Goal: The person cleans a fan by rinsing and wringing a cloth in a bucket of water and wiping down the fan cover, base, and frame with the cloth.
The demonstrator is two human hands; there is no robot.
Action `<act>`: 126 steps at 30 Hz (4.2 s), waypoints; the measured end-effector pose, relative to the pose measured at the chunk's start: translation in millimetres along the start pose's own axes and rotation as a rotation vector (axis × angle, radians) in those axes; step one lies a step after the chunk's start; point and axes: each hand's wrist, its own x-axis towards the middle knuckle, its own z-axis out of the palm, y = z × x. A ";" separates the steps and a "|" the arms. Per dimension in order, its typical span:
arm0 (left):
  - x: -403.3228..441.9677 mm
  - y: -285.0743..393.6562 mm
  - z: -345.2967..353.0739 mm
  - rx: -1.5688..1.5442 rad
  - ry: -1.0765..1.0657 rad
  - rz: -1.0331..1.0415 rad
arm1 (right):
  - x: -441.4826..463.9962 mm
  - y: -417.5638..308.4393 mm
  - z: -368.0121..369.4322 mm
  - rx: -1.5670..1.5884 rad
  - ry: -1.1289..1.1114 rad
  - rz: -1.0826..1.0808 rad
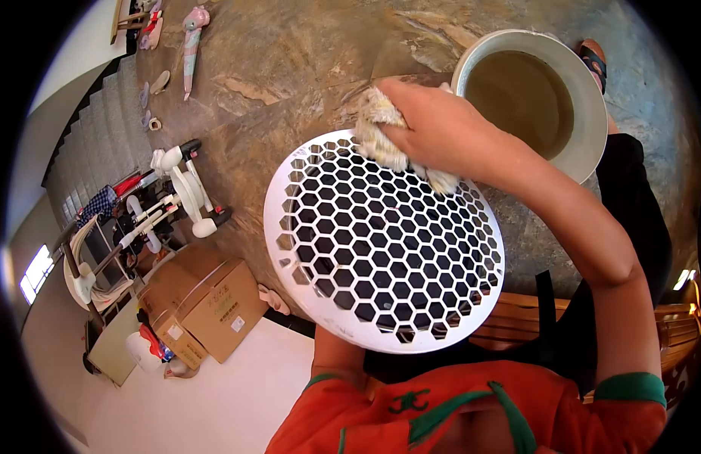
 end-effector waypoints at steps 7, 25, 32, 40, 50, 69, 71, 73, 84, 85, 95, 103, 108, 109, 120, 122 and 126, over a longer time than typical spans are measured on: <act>-4.4 -0.6 1.2 0.005 0.012 -0.005 | -64.4 -50.1 -29.9 0.185 -0.103 -0.435; 10.5 -1.0 4.4 0.040 -0.007 0.000 | -15.7 -14.2 -22.6 0.294 -0.203 0.204; 8.2 0.0 2.7 0.049 -0.003 0.000 | -4.7 -1.9 2.3 0.269 0.050 -0.143; 6.9 2.2 2.0 0.054 0.006 0.004 | -65.7 0.0 -38.7 0.296 -0.122 -0.471; 3.7 -1.5 1.8 0.062 0.015 -0.011 | -53.2 -7.4 -18.5 0.078 0.195 -0.478; 28.4 -6.9 -1.7 0.036 -0.041 -0.009 | -82.5 -57.8 -32.9 0.488 0.188 -0.754; 25.0 -5.9 0.3 0.030 -0.044 -0.016 | -63.0 -82.4 -26.6 0.431 0.160 -0.816; 24.6 -8.9 1.7 0.029 -0.046 -0.020 | -30.2 -94.6 -23.8 0.258 0.099 -0.732; -16.7 -2.8 -4.8 0.115 0.023 -0.020 | 19.5 38.2 18.1 0.509 -0.037 0.160; -20.9 -1.4 -4.8 0.124 0.031 -0.021 | 9.9 49.2 23.6 0.563 -0.044 0.207; 22.9 8.8 0.6 0.188 -0.069 0.007 | -78.8 44.0 11.5 0.549 0.136 0.323; 42.1 9.3 5.0 0.206 -0.117 0.010 | -131.3 -44.6 -20.5 0.178 0.287 -0.002; 38.9 6.2 3.9 0.210 -0.103 0.003 | -125.1 -44.6 -10.9 0.211 0.378 -0.197; 36.8 7.5 3.6 0.209 -0.099 0.006 | -121.5 -34.4 -8.6 0.205 0.347 -0.130; -6.3 0.0 -2.1 0.204 0.000 -0.024 | -29.7 104.1 58.1 0.710 0.087 0.103; -8.5 -2.9 -1.3 0.208 0.012 -0.035 | -11.4 101.8 61.6 0.729 0.077 0.089; -14.1 -4.6 -2.2 0.204 0.028 -0.039 | 17.0 91.7 58.3 0.505 0.124 -0.011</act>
